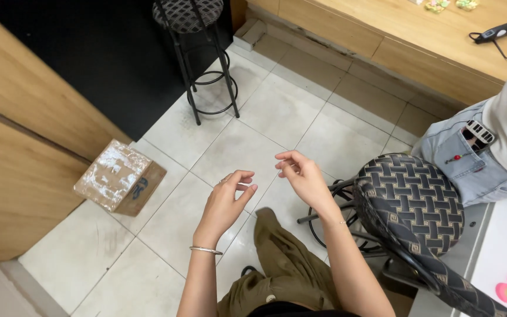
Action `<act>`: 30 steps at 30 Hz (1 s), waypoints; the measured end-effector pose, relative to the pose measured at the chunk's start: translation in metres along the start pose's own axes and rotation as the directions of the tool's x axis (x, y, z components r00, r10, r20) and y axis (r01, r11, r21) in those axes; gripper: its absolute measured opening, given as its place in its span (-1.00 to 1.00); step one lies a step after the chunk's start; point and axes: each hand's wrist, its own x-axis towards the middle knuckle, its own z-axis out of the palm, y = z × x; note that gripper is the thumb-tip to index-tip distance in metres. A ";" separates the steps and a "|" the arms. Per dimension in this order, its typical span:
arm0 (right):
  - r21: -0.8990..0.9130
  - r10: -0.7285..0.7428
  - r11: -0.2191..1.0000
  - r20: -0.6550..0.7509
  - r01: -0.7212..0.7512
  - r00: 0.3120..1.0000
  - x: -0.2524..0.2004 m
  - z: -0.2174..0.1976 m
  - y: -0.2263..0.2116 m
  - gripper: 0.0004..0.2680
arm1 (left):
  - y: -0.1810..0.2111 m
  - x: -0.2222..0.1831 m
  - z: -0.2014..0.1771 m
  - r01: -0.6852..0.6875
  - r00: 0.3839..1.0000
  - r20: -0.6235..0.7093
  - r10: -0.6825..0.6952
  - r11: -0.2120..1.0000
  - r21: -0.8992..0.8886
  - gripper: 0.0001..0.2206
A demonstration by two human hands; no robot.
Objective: The person is inspecting and placing small wax flower and star decorations on a shelf or desk in a candle workshop.
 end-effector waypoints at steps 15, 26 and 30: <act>-0.142 -0.124 0.987 -0.354 0.077 0.927 0.332 -0.097 -0.048 -0.83 | 0.025 0.331 -0.036 -0.022 0.999 0.027 0.023 0.998 -0.056 -0.69; -0.111 0.058 0.985 -0.515 -0.133 0.855 0.414 -0.204 0.015 -0.81 | 0.002 0.532 0.021 -0.165 0.939 0.276 0.206 0.973 -0.164 -0.75; -0.104 0.143 0.964 -0.568 -0.243 0.811 0.456 -0.231 0.016 -0.80 | 0.001 0.619 0.036 -0.221 0.903 0.335 0.270 0.959 -0.178 -0.75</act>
